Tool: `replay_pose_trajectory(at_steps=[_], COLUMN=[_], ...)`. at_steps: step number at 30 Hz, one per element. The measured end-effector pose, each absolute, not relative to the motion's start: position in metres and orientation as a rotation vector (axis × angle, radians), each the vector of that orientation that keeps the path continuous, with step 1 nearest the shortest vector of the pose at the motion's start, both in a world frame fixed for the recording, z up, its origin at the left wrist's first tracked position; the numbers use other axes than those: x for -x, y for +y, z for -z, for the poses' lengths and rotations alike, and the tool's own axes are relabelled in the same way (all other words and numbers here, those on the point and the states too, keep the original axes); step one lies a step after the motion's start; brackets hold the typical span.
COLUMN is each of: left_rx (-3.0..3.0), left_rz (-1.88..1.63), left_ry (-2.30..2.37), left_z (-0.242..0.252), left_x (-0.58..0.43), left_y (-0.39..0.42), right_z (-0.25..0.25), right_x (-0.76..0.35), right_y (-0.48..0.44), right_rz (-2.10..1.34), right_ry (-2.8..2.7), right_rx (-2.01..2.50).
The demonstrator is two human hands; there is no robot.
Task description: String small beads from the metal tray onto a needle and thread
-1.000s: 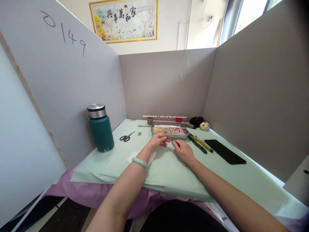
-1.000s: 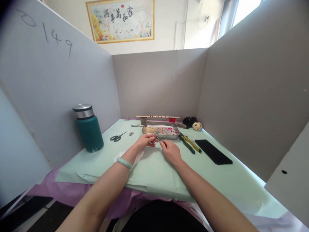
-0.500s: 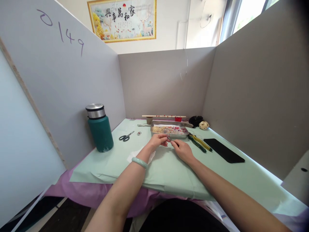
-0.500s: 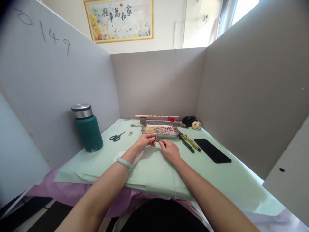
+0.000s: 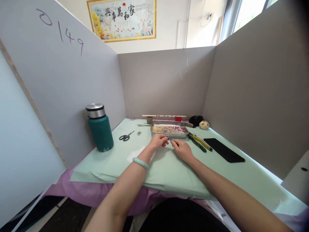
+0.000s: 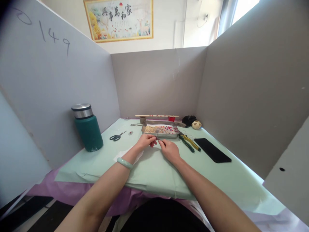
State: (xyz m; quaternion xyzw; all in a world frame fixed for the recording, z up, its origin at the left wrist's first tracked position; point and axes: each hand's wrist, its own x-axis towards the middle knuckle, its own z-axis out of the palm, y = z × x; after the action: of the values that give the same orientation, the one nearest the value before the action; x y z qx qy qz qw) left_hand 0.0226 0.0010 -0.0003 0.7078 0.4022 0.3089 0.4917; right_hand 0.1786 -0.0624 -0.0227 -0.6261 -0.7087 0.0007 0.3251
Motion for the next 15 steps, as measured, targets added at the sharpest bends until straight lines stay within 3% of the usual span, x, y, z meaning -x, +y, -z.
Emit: replay_pose_trajectory(at_steps=[15], left_rx=[-1.724], left_rz=[-0.824], left_ry=[0.886], left_z=[-0.0015], left_x=[-0.0262], left_y=[-0.0027], right_z=[0.0213], right_x=[-0.1795], right_y=[-0.0620], right_rz=[-0.074], right_ry=[-1.800], right_rx=[1.680])
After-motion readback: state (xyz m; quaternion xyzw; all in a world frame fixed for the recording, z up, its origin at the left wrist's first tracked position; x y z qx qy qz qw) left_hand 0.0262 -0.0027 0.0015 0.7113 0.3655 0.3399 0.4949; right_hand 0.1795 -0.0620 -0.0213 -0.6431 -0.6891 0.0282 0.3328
